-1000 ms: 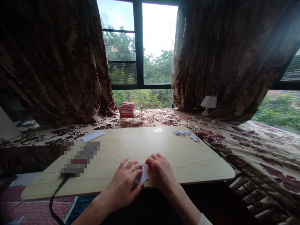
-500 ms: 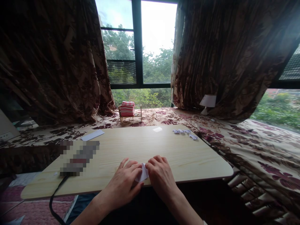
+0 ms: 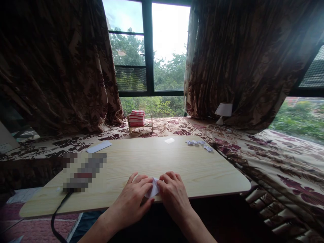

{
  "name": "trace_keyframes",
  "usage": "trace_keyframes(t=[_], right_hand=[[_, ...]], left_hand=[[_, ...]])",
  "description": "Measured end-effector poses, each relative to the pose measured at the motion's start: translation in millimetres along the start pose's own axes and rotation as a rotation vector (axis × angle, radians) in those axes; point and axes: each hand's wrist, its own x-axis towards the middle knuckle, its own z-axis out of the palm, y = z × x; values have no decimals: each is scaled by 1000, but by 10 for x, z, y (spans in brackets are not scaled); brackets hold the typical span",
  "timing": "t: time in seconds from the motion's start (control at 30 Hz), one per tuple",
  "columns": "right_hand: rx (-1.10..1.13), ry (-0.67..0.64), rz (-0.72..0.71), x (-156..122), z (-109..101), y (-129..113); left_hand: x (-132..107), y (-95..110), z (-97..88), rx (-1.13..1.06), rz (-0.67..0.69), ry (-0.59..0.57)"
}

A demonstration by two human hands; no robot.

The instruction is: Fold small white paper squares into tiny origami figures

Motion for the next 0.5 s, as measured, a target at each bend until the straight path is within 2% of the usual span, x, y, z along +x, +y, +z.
trace_keyframes(t=[0.5], right_hand=[[-5,-21,37,-29,-3,-53]], left_hand=[[-7,1,21,5,7,11]])
